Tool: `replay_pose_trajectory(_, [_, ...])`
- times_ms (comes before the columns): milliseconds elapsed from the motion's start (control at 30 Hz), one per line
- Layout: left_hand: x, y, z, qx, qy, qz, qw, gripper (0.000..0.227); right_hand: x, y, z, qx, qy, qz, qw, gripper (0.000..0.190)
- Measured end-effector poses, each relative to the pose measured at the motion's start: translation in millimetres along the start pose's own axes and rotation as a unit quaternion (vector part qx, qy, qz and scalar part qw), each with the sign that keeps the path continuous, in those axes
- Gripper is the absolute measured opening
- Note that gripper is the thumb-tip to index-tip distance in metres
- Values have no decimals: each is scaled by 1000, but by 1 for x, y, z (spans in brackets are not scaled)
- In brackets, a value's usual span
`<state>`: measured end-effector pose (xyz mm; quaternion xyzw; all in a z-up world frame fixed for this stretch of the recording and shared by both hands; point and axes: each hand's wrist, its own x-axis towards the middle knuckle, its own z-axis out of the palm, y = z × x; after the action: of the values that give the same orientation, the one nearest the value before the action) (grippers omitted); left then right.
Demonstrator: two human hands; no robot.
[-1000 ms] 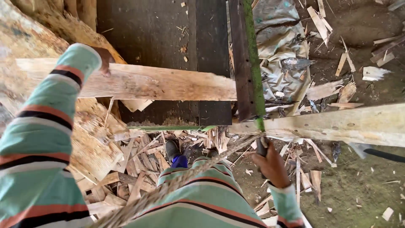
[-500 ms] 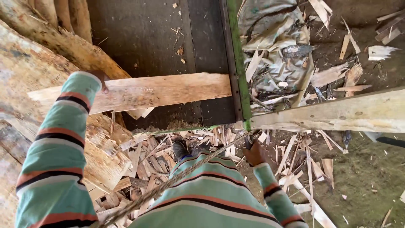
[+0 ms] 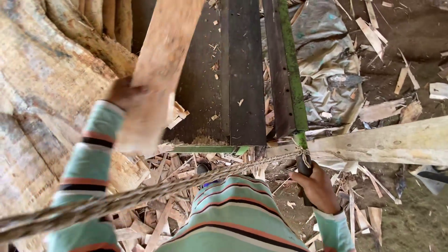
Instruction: Splitting wood into thin sheets or veneer using a large mechanical splitter machine.
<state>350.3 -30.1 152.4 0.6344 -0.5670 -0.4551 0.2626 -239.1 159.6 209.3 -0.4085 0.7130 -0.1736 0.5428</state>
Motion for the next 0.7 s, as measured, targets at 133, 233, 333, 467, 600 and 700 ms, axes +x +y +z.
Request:
replay_pose_trajectory(133, [13, -7, 118, -271, 81, 56, 958, 31, 12, 24, 5, 34, -34, -6, 999, 43])
replay_pose_trajectory(233, [19, 32, 193, -398, 104, 85, 908, 29, 20, 36, 4, 22, -7, -59, 998, 40])
replay_pose_trajectory(333, [9, 78, 227, -454, 49, -195, 868, 23, 4, 27, 4, 9, 7, -87, 996, 37])
replay_pose_trajectory(467, [81, -47, 291, -553, 91, -265, 785, 33, 6, 24, 15, -47, 51, -81, 994, 41])
replay_pose_trajectory(600, [59, -50, 321, -606, 241, -188, 734, 37, 29, 60, 29, -100, 85, -90, 987, 44])
replay_pose_trajectory(700, [35, -30, 316, -576, 301, -213, 729, 38, 51, 113, 35, -168, 107, -182, 963, 50])
